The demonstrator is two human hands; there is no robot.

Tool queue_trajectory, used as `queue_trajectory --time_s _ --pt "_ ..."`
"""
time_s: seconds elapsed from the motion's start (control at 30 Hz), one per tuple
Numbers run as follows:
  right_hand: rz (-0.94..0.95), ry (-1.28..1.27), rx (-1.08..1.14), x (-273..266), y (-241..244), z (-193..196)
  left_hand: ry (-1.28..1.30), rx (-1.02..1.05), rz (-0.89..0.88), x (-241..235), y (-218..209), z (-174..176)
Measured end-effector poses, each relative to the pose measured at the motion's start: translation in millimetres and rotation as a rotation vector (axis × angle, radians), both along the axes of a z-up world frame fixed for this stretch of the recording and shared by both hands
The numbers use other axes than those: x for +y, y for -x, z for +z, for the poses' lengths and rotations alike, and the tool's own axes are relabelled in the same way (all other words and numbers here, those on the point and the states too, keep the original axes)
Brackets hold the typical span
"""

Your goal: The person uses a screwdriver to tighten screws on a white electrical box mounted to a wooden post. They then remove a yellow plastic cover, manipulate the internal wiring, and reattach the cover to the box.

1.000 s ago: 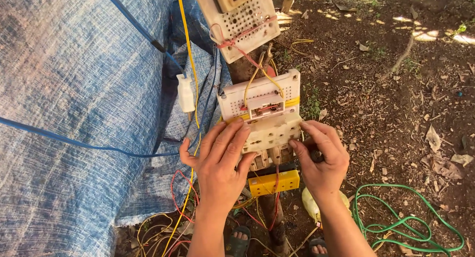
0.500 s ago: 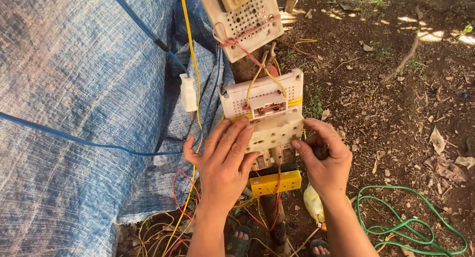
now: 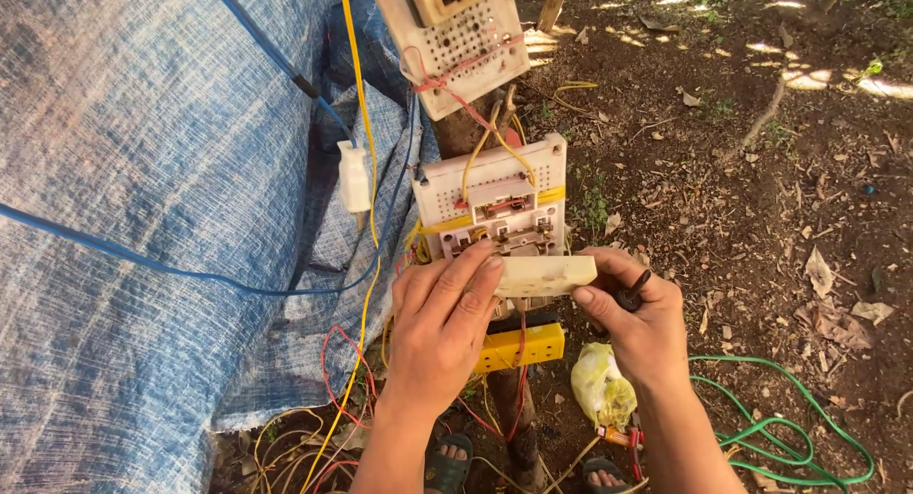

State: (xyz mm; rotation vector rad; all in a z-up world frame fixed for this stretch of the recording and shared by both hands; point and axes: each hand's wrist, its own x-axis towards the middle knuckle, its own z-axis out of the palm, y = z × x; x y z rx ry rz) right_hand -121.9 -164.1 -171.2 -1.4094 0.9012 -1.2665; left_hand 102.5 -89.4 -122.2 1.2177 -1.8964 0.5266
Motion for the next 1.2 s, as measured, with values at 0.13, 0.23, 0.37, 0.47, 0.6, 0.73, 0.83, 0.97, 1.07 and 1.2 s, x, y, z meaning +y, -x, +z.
queue_trajectory --time_s 0.13,0.23,0.37,0.47,0.6,0.73,0.83,0.97,1.07,1.2 --pt "0.077 -0.004 -0.138 9 21 -7 -0.065 0.086 -0.058 16 12 12" --pt "0.002 -0.064 -0.096 19 53 -16 -0.063 0.199 -0.123 30 7 17" --pt "-0.271 -0.364 0.131 28 119 -82 -0.235 0.245 -0.202 50 -8 -20" --pt "-0.385 -0.671 0.165 33 152 -156 -0.392 0.250 -0.146 58 -17 -67" --pt "-0.512 -1.017 0.164 46 191 -292 -0.473 0.297 -0.001 54 -18 -112" --pt "-0.599 -1.049 0.386 68 237 -454 -0.463 0.340 0.066 51 -9 -124" --pt "-0.629 -1.123 0.598 74 256 -526 -0.453 0.377 0.101 49 -3 -130" --pt "-0.468 -1.249 0.919 75 262 -557 -0.521 0.436 0.090 47 2 -131" --pt "-0.390 -1.172 1.076 76 258 -533 -0.565 0.500 0.088 47 3 -128" --pt "-0.478 -0.951 0.889 67 220 -437 -0.713 0.827 -0.016 52 -1 -134"
